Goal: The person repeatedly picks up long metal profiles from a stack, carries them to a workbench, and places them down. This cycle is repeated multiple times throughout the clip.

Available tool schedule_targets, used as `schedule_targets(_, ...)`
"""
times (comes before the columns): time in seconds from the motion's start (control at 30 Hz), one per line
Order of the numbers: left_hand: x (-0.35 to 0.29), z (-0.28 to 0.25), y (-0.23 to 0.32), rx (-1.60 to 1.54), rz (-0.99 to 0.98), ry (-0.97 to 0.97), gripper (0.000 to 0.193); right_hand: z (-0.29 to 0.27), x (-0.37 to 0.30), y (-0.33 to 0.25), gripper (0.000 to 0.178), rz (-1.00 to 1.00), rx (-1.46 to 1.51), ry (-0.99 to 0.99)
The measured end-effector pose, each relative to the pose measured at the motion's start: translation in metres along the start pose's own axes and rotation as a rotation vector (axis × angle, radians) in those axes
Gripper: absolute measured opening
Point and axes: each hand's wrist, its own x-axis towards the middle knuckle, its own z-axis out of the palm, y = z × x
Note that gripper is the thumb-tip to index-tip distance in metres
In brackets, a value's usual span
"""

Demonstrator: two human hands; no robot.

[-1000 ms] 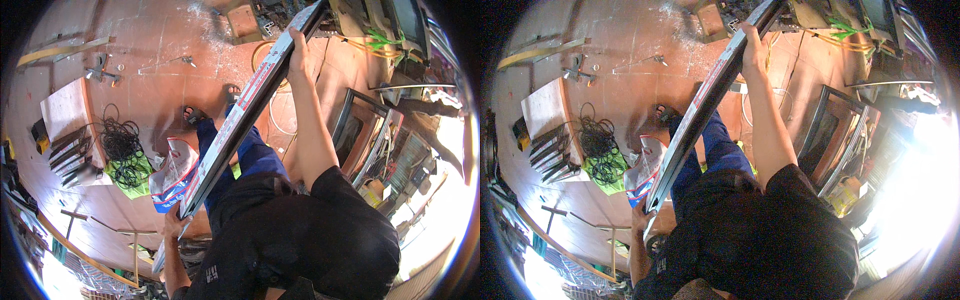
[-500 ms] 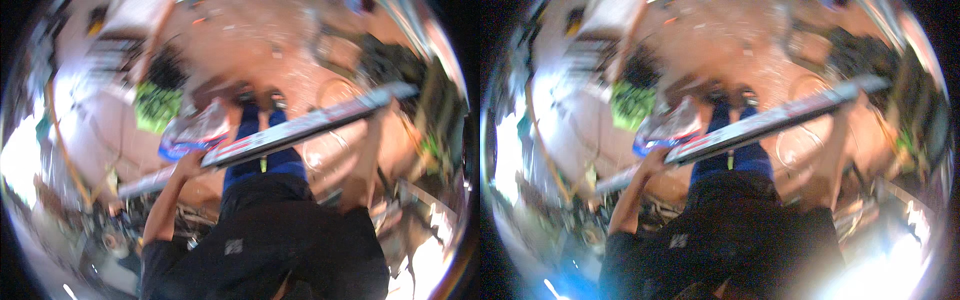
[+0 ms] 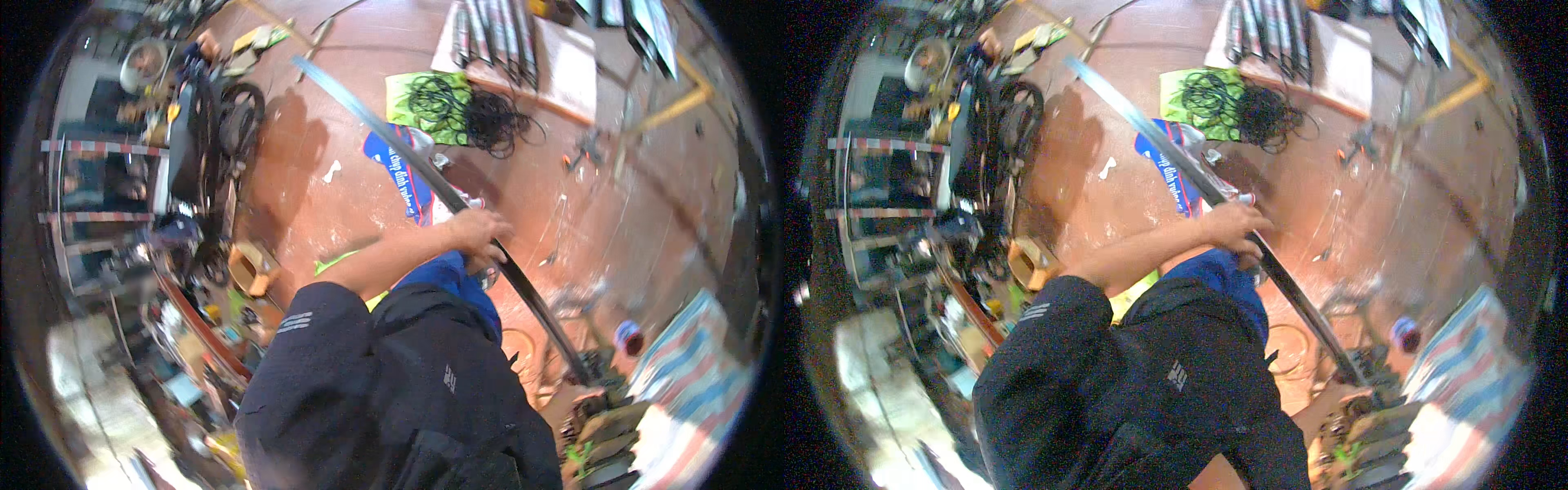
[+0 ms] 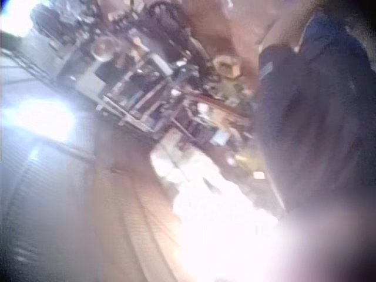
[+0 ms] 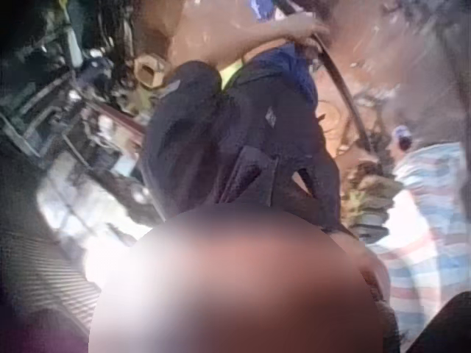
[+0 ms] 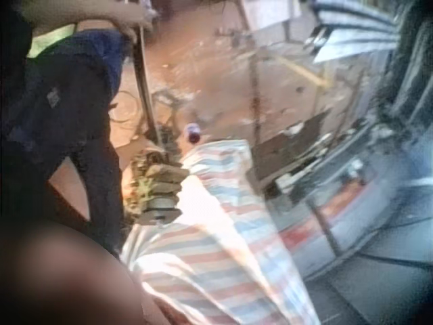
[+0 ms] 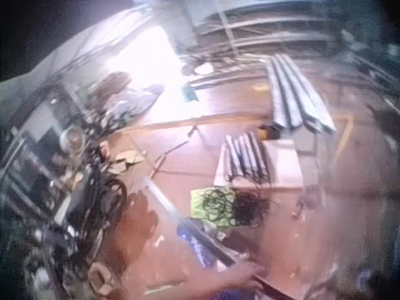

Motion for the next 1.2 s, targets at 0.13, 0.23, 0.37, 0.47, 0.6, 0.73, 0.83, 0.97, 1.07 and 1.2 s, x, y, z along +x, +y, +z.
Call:
schedule_targets(0.13, -0.100, 0.016, 0.016, -0.480, -0.188, 0.158, 0.064, 0.033, -0.041, 0.048, 0.063, 0.203, -0.364, -0.287)
schedule_targets(0.23, -0.199, 0.060, -0.030, -0.630, -0.499, 0.221, 0.058, 0.062, -0.068, 0.098, 0.059, 0.359, -0.711, -0.551)
schedule_targets(0.37, -0.387, 0.151, -0.118, -0.699, -1.281, 0.266, 0.075, 0.132, -0.114, 0.186, 0.053, 0.432, -1.100, -0.904)
schedule_targets(0.47, -0.531, 0.218, -0.143, -0.909, -1.821, 0.689, 0.063, 0.203, -0.150, 0.243, 0.048, 0.385, -1.277, -1.061)
schedule_targets(0.6, -0.636, 0.239, -0.176, -1.178, -1.871, 0.980, 0.059, 0.320, -0.224, 0.330, 0.043, 0.335, -1.242, -1.038)
schedule_targets(0.73, -0.661, 0.187, -0.224, -1.321, -1.827, 0.926, 0.056, 0.408, -0.325, 0.395, 0.046, 0.282, -1.299, -0.992)
schedule_targets(0.83, -0.650, 0.119, -0.273, -1.349, -1.673, 0.972, 0.057, 0.460, -0.401, 0.433, 0.041, 0.353, -1.423, -1.056)
schedule_targets(0.97, -0.628, 0.040, -0.330, -1.184, -1.235, 1.143, 0.050, 0.536, -0.475, 0.490, 0.039, 0.269, -1.390, -1.265)
schedule_targets(1.07, -0.626, 0.018, -0.376, -1.096, -1.289, 1.057, 0.052, 0.597, -0.509, 0.531, 0.039, 0.174, -1.532, -1.356)
schedule_targets(1.2, -0.640, 0.049, -0.422, -1.166, -1.310, 1.071, 0.056, 0.670, -0.549, 0.568, 0.041, 0.099, -1.626, -1.403)
